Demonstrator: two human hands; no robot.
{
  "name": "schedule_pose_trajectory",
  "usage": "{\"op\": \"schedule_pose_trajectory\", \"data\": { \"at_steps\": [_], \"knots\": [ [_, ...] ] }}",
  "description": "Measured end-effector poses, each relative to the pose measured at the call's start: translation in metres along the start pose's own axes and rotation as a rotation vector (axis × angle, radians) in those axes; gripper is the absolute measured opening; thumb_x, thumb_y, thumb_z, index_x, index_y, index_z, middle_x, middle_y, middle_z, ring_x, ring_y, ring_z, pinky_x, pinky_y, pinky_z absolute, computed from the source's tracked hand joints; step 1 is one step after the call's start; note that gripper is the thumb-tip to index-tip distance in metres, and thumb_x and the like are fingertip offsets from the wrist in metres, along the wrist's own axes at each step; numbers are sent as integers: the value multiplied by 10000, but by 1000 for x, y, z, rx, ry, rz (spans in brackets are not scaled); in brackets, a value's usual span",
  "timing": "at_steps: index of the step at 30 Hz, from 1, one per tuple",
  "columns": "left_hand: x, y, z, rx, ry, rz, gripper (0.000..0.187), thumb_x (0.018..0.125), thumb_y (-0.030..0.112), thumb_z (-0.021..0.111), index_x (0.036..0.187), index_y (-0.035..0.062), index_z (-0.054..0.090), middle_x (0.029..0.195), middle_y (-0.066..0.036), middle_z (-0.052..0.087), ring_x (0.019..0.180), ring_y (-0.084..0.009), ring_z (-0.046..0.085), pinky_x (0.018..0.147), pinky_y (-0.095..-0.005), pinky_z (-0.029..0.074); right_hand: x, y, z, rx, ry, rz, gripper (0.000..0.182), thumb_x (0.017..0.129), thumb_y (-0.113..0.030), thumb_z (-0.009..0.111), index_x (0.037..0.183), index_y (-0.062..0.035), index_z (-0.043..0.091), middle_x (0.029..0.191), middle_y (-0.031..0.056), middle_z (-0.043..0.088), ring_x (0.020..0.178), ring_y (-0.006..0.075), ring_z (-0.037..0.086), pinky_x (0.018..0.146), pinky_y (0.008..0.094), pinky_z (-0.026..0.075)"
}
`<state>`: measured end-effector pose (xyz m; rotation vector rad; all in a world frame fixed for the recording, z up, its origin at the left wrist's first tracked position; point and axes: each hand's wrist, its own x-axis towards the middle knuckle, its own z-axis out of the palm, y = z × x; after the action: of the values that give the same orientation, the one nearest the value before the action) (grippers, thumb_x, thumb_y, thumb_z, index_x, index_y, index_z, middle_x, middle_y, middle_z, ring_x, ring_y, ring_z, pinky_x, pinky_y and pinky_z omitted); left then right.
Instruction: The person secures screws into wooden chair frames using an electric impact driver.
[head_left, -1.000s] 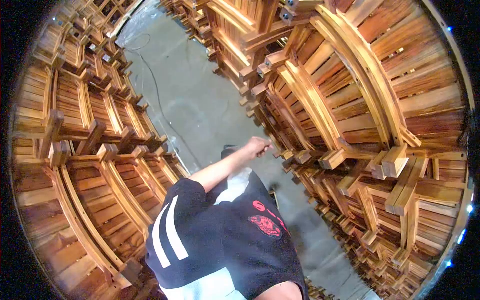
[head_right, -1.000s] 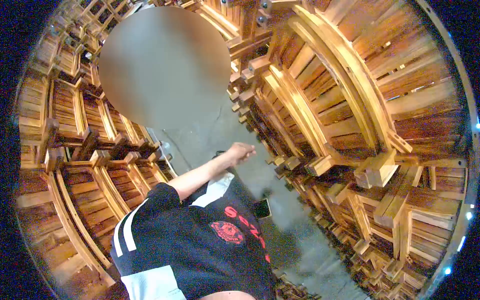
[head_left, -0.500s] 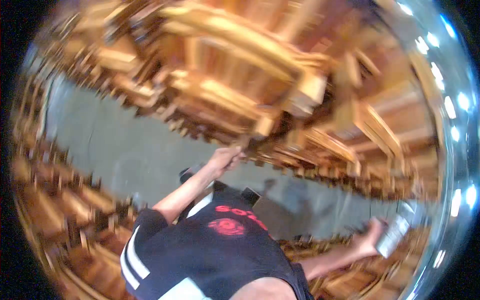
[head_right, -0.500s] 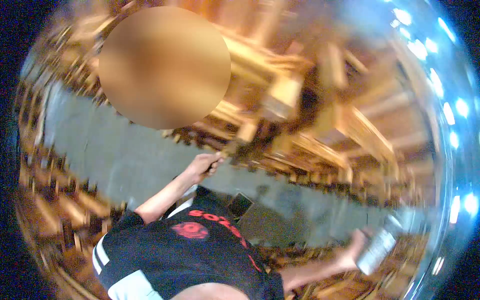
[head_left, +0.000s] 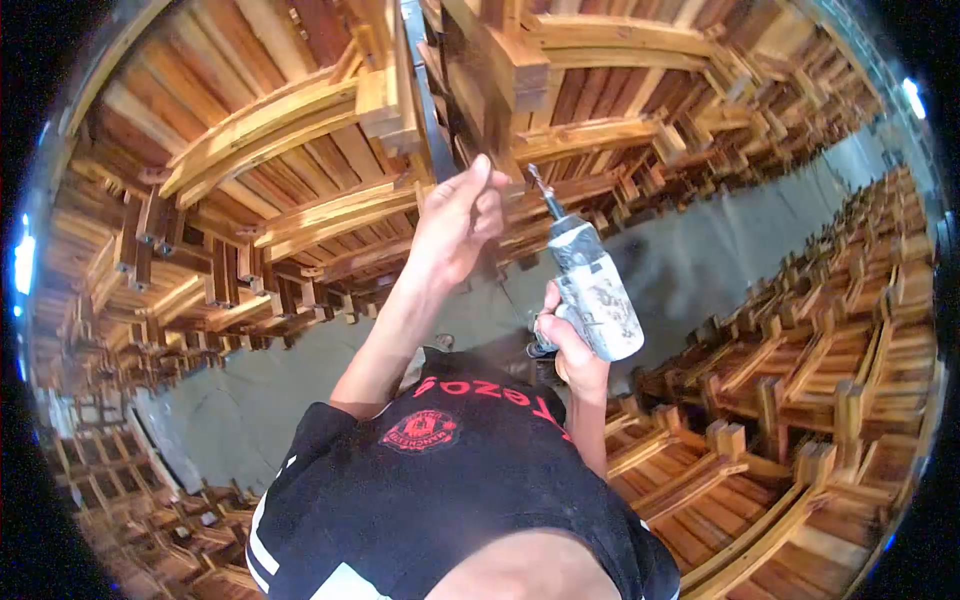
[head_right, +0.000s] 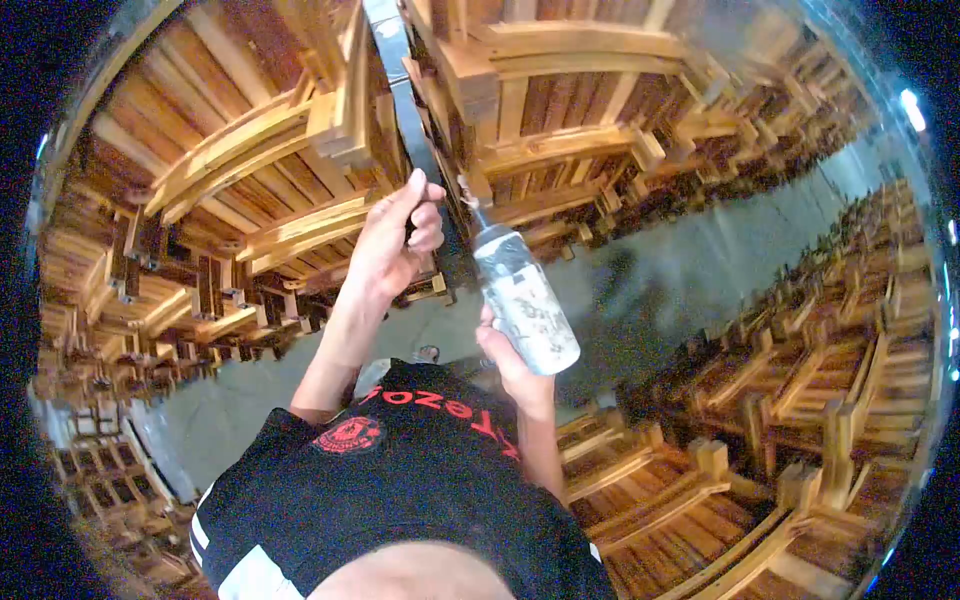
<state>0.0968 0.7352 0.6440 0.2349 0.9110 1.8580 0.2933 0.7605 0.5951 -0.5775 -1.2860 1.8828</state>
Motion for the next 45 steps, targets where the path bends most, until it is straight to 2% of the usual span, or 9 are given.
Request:
{"op": "schedule_pose_trajectory", "data": {
  "at_steps": [4,10,14,19,24,31,34,35,45],
  "knots": [
    [-2,0,16,117,-20,-13,301,932,308,536,872,16,582,567,44,402,438,-55,321,430,-194,276,-9,-1,-5,-70,-41,20,304,713,63,619,1003,5,547,828,47,560,635,109,533,573,235,449],
    [0,-2,15,162,-9,-14,328,911,324,571,852,2,594,569,36,437,458,-60,351,432,-202,278,-9,-10,-7,-290,-122,-125,318,736,74,612,1045,3,599,937,63,649,651,79,549,553,226,446],
    [4,7,13,212,-88,-57,313,924,305,552,867,0,593,566,39,424,457,-62,346,434,-201,275,-6,-2,-6,-303,-98,-171,295,728,74,610,1014,2,603,887,42,638,631,74,539,539,218,433],
    [9,20,17,235,-208,-82,301,950,279,504,935,-9,591,579,45,400,469,-56,324,437,-203,268,1,1,10,-133,36,-74,219,697,91,567,897,3,577,762,24,563,586,78,502,518,219,396],
    [12,18,20,119,-317,-93,332,964,285,472,1069,-16,564,619,51,399,499,-51,319,445,-193,265,10,23,11,-18,88,-37,270,672,89,546,930,10,548,789,58,536,584,99,503,523,226,397],
    [22,-8,-17,-59,-107,-307,356,940,166,374,1184,-69,483,746,-36,476,664,-142,441,589,-263,384,15,23,10,89,82,-43,276,654,69,568,923,6,564,790,57,547,608,114,528,535,234,421],
    [26,-16,-32,134,2,-169,357,925,126,375,1195,-86,474,813,-50,522,696,-148,474,624,-268,409,13,26,6,66,98,-47,292,619,51,564,909,20,553,782,76,537,592,133,519,536,242,413],
    [27,-13,-39,144,-76,-157,328,943,111,383,1191,-89,460,849,-88,578,727,-170,530,703,-311,456,13,24,7,73,105,-38,293,616,51,560,907,23,553,781,78,540,591,133,518,536,242,413],
    [37,3,-61,21,-351,-259,364,977,272,443,1112,-54,529,717,-17,495,609,-99,436,535,-245,367,3,26,10,-102,57,10,298,627,53,552,923,18,556,800,66,546,625,130,520,552,247,415]
  ]
}}
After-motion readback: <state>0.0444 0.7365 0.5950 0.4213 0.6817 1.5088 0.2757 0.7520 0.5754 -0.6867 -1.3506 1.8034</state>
